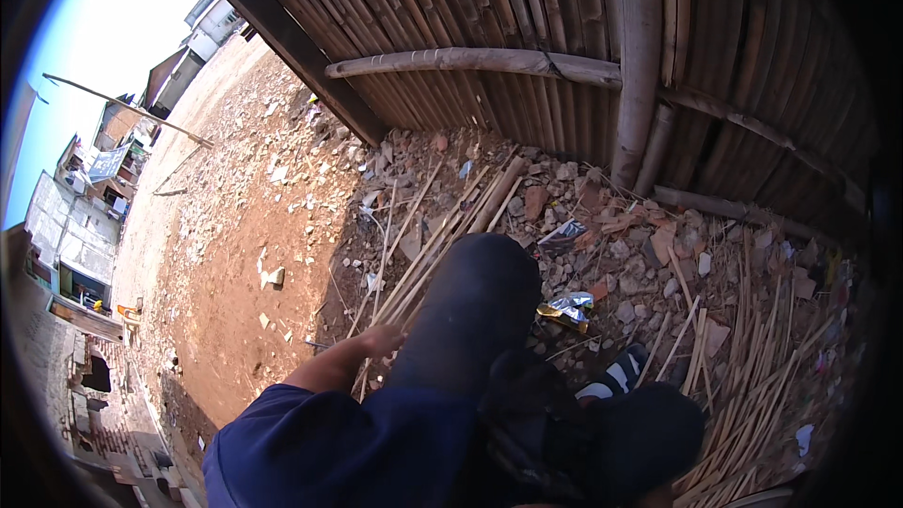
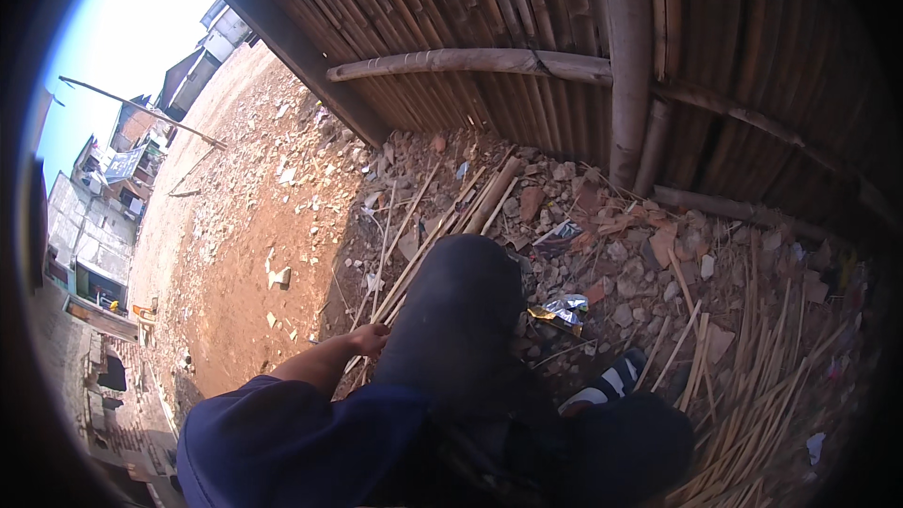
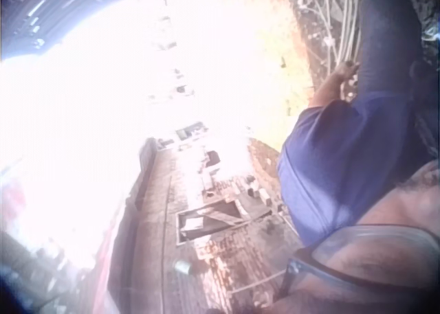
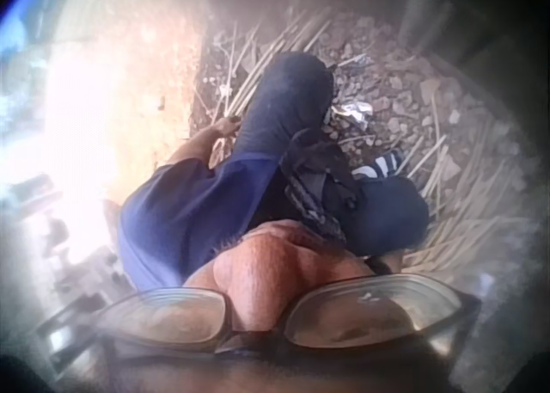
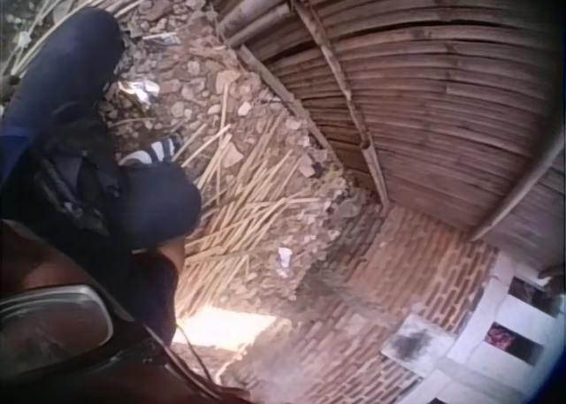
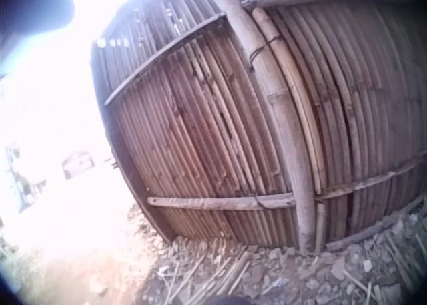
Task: The person shaves a bamboo strip with a blade, removing thin layers while holding it over a pile of bamboo scraps.
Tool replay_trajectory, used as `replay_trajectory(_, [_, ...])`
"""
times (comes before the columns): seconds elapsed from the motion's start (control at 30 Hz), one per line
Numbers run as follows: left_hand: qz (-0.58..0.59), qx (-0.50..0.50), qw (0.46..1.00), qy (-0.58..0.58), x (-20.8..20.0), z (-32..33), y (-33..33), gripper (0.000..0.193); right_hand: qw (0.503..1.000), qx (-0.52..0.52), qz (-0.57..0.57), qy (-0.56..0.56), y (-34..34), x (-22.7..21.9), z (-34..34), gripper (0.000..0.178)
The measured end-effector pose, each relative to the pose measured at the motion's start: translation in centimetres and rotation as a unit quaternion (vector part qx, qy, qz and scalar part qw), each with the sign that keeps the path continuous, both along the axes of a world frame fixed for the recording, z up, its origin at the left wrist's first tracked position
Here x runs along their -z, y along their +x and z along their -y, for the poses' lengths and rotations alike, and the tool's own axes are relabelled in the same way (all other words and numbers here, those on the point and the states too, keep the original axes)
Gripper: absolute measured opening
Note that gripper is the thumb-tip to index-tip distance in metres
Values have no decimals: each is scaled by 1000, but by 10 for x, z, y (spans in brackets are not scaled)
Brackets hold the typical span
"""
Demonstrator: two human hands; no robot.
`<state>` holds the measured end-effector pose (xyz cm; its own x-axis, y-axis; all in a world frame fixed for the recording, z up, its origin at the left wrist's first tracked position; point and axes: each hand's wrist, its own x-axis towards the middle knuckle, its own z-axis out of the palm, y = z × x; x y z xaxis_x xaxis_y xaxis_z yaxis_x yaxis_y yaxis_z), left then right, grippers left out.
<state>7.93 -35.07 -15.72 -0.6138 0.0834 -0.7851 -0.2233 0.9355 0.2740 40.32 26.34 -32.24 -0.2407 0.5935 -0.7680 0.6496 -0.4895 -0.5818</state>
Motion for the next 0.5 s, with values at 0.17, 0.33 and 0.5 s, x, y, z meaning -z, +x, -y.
replay_trajectory(0.17, [21, 5, 1000, -4, -29, -18, -7, 49, 1000, 6, -6, -8, 1, 2, 2, 41])
replay_trajectory(0.33, [37, -12, 999, -13, -22, -3, -7, 53, 1000, 8, -10, -15, 6, 1, 4, 41])
replay_trajectory(0.5, [70, -62, 995, -32, 4, 15, 11, 54, 1000, 5, -12, -14, 5, -5, 0, 41])
